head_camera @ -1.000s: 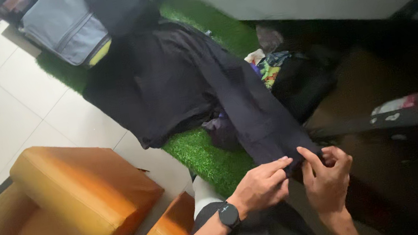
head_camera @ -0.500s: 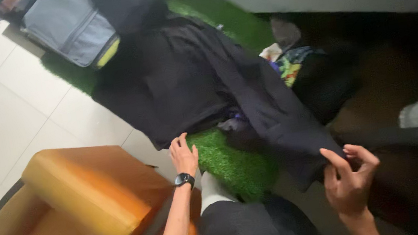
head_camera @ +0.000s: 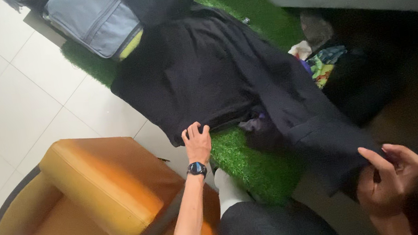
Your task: The person folds a black shirt on a green surface and places it into a suitcase.
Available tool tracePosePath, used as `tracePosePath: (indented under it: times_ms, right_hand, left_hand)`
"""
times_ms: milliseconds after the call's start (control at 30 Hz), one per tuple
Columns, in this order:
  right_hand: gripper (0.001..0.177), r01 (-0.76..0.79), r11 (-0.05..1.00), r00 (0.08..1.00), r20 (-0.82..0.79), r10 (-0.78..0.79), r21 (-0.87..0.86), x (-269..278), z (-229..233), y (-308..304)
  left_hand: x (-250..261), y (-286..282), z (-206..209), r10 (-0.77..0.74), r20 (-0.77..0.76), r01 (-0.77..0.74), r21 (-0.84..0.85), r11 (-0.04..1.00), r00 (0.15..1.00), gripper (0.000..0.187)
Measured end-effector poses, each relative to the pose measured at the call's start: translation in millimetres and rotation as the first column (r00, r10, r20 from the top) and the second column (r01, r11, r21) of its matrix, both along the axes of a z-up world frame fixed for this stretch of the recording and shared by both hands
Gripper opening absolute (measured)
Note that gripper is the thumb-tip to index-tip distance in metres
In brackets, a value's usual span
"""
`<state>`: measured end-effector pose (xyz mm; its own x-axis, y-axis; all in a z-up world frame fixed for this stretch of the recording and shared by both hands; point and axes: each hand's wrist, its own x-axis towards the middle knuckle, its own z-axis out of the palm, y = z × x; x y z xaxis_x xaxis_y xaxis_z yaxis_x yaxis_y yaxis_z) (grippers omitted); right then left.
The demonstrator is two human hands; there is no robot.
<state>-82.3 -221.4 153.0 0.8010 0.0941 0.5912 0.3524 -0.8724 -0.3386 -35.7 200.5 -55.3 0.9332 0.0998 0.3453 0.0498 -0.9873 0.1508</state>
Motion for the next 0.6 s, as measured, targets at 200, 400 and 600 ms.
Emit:
tracePosePath:
  times_ms: [200, 400, 600]
  right_hand:
    - [0.026, 0.005, 0.991, 1.000, 0.001, -0.005, -0.133, 0.8, 1.8, -5.0]
    - [0.024, -0.110, 0.983, 0.993, 0.030, 0.116, -0.146, 6.4, 4.0, -8.8]
    - [0.035, -0.101, 0.995, 0.995, 0.028, 0.101, 0.008, 4.1, 6.6, -4.7]
  left_hand:
    - [-12.6, -0.4, 1.9, -0.073, 0.057, 0.076, -0.055, 0.996, 0.996, 0.023]
    - [-27.8, -5.7, -4.4, -0.039, -0.175, 0.027, -0.070, 0.997, 0.984, 0.041]
    - [-31.4, -10.6, 5.0, 0.162, -0.027, -0.163, -0.069, 0.984, 0.986, 0.043]
